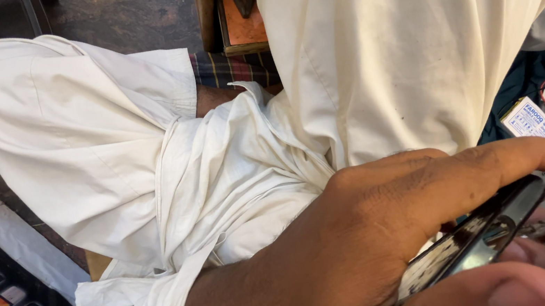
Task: The person uses tweezers to carefully remove small components and ribbon cables from the interior of a disassembled mobile phone. They lift and set aside parts while holding the phone frame steady.
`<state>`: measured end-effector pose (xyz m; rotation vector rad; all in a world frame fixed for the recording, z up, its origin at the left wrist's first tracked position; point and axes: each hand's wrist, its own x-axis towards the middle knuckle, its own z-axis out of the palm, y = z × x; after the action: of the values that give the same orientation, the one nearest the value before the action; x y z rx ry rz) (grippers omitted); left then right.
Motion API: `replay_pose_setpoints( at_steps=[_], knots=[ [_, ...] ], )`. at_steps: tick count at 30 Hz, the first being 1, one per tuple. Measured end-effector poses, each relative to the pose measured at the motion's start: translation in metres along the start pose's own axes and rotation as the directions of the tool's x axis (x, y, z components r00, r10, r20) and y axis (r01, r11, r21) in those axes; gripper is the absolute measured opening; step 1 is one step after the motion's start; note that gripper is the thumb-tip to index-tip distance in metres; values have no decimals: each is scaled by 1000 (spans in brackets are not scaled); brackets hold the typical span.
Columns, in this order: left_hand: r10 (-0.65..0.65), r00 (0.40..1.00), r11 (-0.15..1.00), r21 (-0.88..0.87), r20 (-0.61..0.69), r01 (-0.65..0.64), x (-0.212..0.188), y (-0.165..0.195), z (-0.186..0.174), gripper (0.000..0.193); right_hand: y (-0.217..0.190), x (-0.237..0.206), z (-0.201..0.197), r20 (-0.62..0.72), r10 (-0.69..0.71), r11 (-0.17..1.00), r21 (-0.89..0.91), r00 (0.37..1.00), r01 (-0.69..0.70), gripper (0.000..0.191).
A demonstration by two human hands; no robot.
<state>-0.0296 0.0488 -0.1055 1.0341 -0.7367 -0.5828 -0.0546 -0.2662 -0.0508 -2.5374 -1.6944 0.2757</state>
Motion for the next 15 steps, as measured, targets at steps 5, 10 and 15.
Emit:
replay_pose_setpoints(
  at_steps=[5,10,15],
  knots=[
    [-11,1000,1000,-21,17,11,3,0,1,73,1,3,1,8,-16,1000,-7,1000,16,44],
    [-26,999,998,-57,24,27,6,3,1,78,1,1,0,7,-25,1000,-12,1000,25,47],
    [-39,999,992,-120,13,40,8,4,3,83,-1,1,1,23,-25,1000,-17,999,25,51]
  ],
)
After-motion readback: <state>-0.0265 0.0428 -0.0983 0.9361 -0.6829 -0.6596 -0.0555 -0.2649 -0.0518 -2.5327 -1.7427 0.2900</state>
